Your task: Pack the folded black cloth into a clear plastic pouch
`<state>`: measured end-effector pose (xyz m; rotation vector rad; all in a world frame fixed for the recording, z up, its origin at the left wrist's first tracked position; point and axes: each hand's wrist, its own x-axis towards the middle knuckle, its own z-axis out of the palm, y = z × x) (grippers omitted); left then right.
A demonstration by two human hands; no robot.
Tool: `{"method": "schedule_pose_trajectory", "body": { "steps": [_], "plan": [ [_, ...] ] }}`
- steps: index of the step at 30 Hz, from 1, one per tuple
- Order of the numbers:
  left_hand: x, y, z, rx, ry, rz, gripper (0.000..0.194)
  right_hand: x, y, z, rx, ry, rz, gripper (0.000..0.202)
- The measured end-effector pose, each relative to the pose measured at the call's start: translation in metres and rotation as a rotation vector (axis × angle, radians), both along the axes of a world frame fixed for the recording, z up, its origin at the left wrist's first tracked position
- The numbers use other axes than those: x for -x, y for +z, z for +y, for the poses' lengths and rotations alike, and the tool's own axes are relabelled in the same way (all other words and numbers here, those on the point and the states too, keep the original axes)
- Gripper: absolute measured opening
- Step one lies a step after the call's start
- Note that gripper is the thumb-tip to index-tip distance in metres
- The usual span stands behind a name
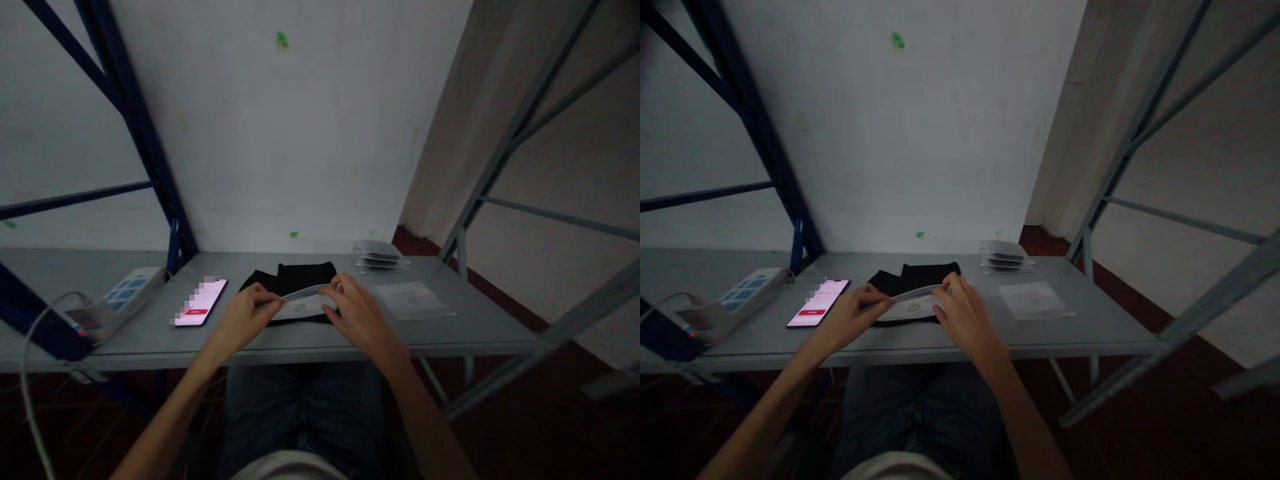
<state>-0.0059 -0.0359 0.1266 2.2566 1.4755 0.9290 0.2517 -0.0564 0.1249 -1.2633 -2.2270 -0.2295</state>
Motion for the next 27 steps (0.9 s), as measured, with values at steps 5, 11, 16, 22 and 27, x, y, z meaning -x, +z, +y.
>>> {"method": "schedule_pose_trajectory", "body": {
  "steps": [5,11,16,22,27],
  "plan": [
    [0.0,0.009,-0.005,0.012,0.028,0.061,0.044,0.028,-0.005,-0.011,0.037,-0.023,-0.097,0.009],
    [0.006,0.013,-0.007,-0.141,0.179,0.025,0.044,0.047,-0.011,-0.018,0.094,0.002,-0.085,0.014],
    [0.002,0.021,-0.018,-0.283,0.243,0.046,0.036,0.045,-0.007,-0.024,0.144,0.048,-0.01,0.026],
    [-0.004,0.029,-0.03,-0.421,0.178,0.097,0.02,0.053,-0.012,-0.017,0.033,0.031,0.063,0.028],
    [0.001,0.024,-0.029,-0.433,0.005,0.321,0.024,0.058,-0.025,-0.003,-0.029,-0.004,0.092,0.025]
  ]
}}
